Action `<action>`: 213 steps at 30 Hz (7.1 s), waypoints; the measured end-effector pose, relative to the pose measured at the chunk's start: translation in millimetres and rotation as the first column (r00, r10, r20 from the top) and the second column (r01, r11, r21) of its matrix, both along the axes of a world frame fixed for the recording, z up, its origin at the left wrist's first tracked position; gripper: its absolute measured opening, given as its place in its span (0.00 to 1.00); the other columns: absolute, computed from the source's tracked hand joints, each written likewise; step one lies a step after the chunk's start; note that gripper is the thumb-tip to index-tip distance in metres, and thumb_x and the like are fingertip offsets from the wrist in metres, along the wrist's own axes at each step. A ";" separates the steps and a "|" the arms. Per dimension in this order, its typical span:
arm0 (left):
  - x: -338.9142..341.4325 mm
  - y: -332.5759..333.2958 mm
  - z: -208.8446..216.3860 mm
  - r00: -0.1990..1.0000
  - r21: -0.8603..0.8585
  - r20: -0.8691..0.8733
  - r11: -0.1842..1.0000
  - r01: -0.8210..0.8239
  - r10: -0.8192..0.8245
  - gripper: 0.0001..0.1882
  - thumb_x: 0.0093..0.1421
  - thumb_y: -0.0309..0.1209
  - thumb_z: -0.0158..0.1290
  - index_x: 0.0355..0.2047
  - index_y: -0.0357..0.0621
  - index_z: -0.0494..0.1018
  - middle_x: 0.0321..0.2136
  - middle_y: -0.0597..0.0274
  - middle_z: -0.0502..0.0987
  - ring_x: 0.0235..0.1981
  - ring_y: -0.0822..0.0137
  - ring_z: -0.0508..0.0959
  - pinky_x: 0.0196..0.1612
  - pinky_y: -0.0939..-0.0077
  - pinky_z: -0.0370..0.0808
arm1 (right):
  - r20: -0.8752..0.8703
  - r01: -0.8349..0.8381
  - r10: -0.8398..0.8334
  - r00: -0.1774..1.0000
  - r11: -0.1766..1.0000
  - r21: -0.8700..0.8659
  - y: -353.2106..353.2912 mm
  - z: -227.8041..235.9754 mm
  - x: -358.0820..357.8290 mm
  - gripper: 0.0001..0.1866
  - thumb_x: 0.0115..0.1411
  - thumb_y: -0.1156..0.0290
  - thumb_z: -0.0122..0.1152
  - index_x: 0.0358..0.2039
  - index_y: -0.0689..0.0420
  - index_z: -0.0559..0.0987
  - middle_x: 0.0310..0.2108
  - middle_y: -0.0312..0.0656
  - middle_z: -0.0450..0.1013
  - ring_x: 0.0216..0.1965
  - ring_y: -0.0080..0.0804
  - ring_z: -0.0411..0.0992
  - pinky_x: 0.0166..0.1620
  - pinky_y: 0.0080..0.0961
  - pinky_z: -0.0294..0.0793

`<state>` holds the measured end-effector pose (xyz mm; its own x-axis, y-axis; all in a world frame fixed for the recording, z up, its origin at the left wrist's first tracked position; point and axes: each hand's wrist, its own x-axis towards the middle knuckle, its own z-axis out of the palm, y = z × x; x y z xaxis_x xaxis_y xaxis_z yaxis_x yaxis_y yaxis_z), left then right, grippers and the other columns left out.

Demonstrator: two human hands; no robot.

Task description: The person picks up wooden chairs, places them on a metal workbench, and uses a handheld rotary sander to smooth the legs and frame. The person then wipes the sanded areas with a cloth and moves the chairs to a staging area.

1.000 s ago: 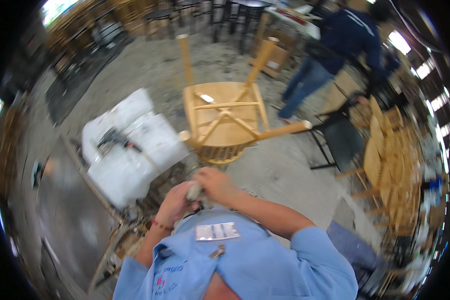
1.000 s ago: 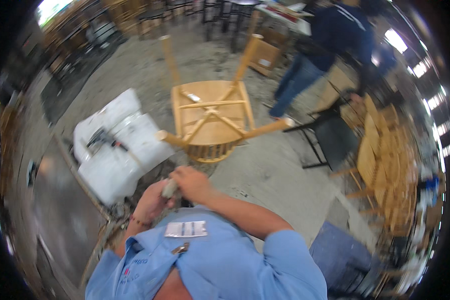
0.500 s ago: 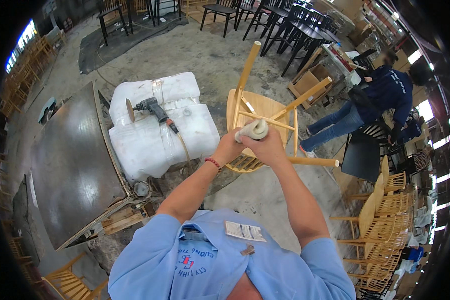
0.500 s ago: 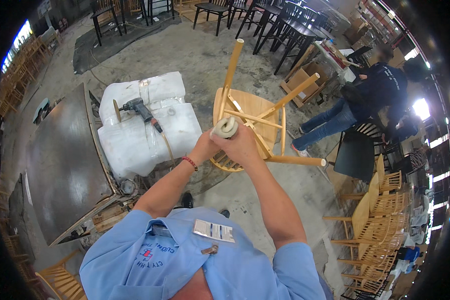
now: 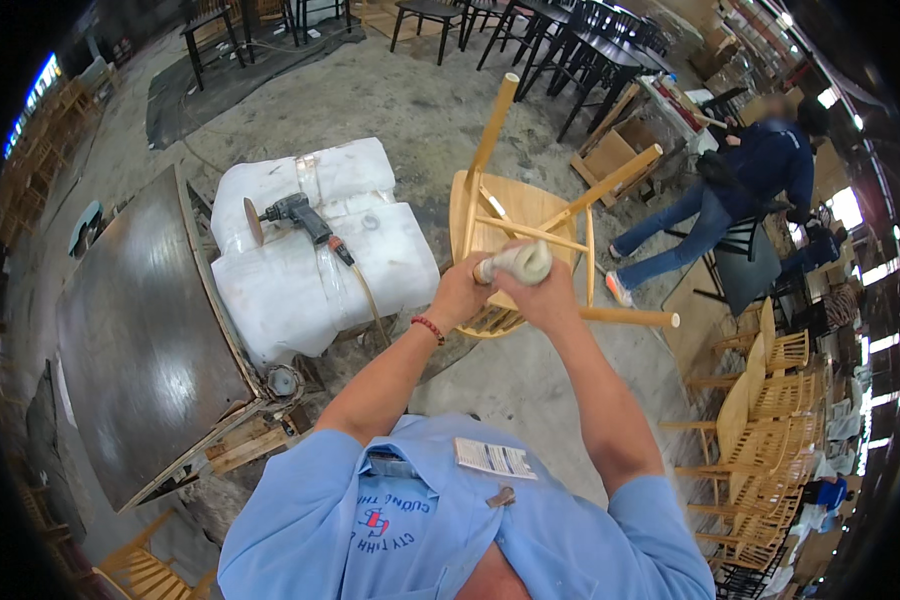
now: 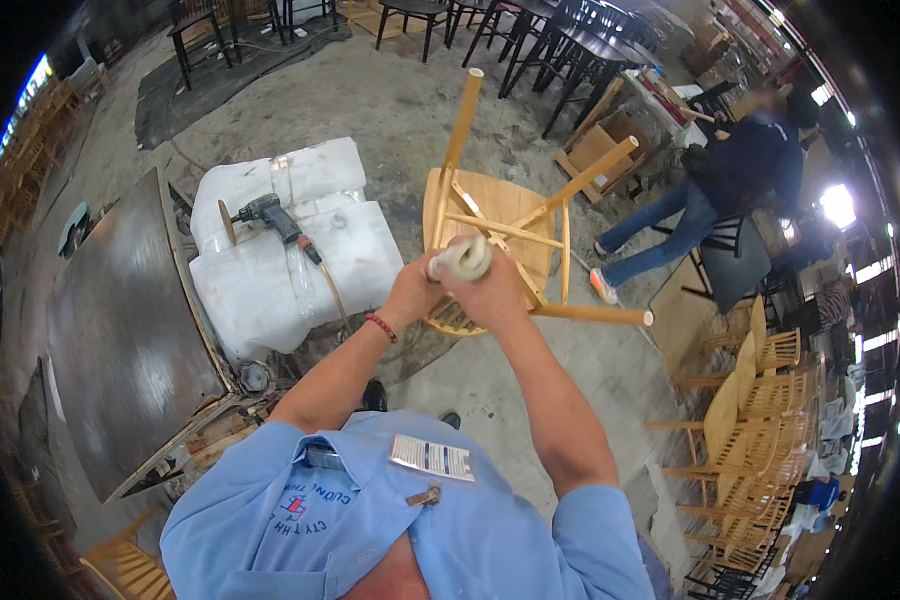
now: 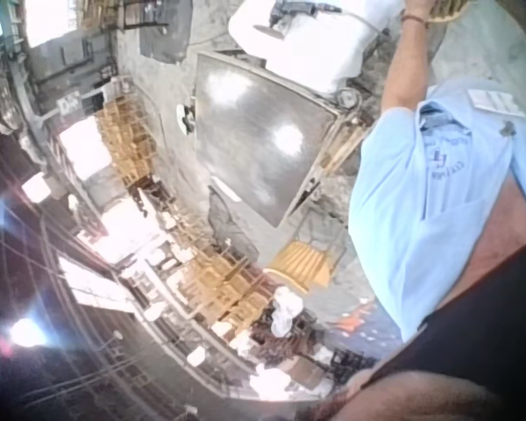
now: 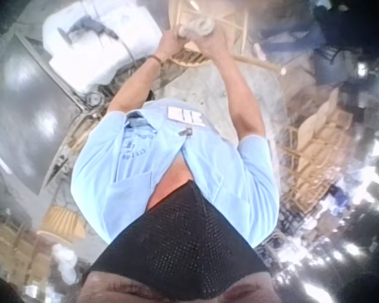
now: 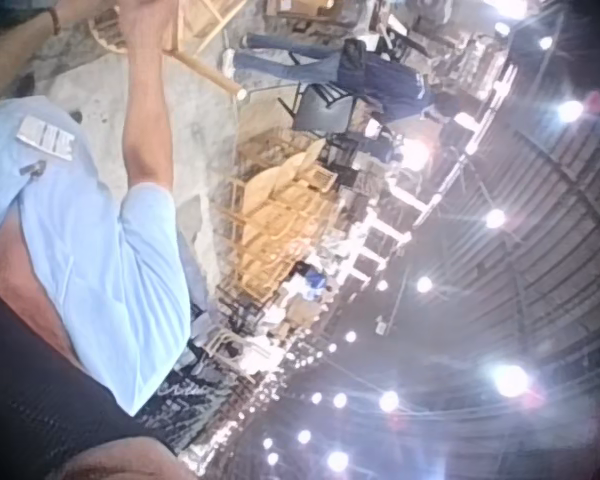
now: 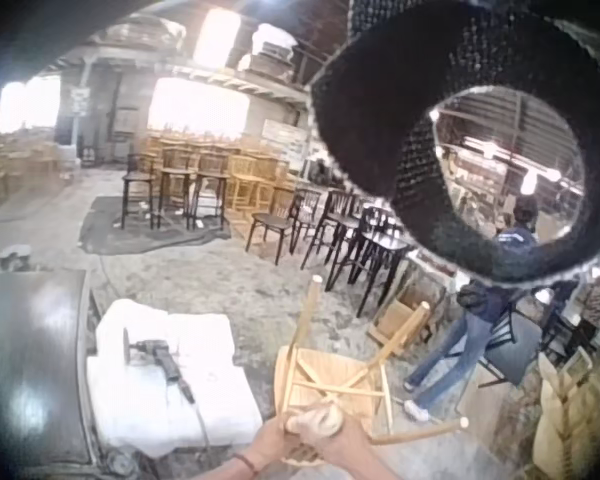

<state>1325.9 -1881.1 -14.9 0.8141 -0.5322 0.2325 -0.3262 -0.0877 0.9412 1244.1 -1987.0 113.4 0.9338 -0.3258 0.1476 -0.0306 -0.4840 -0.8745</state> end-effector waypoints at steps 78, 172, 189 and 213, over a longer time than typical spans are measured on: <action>-14.9 -22.2 56.1 0.928 0.144 -0.336 0.982 -0.121 0.163 0.07 0.54 0.22 0.59 0.29 0.40 0.71 0.37 0.59 0.77 0.46 0.64 0.75 0.53 0.70 0.70 | 0.423 0.485 -0.394 0.816 0.865 -0.130 -549.3 15.2 170.4 0.07 0.52 0.75 0.63 0.32 0.62 0.79 0.28 0.36 0.77 0.27 0.22 0.74 0.32 0.23 0.73; -820.4 475.0 -89.9 -0.940 0.720 -0.140 -0.620 -0.311 0.310 0.29 0.56 0.44 0.56 0.51 0.34 0.70 0.42 0.43 0.79 0.45 0.49 0.79 0.50 0.60 0.74 | -0.732 -0.904 0.616 -0.292 0.071 0.421 684.8 -213.6 -259.8 0.23 0.60 0.55 0.62 0.48 0.59 0.73 0.34 0.41 0.72 0.28 0.32 0.73 0.27 0.30 0.75; -844.6 669.7 -41.3 -0.966 0.842 -0.172 -0.537 -0.042 -0.194 0.30 0.54 0.47 0.56 0.49 0.34 0.75 0.46 0.39 0.77 0.48 0.48 0.78 0.53 0.62 0.72 | -0.126 -0.455 0.987 -0.098 0.068 0.888 1342.0 -147.9 -424.1 0.30 0.58 0.64 0.64 0.57 0.60 0.65 0.49 0.50 0.70 0.41 0.44 0.75 0.32 0.36 0.76; -945.6 1192.7 29.0 -0.628 0.244 -0.163 -0.585 -0.773 0.761 0.35 0.61 0.48 0.55 0.60 0.34 0.64 0.57 0.44 0.69 0.60 0.53 0.69 0.61 0.66 0.66 | -0.163 -0.865 0.953 -0.255 -0.150 0.478 1354.3 -75.9 -548.2 0.33 0.47 0.85 0.54 0.55 0.59 0.60 0.38 0.46 0.69 0.33 0.33 0.72 0.29 0.28 0.76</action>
<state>380.3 -688.4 14.1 -0.0786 0.9961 -0.0407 0.3576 0.0662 0.9315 696.0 -632.6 37.5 0.1073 0.9777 -0.1808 0.0493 -0.1868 -0.9812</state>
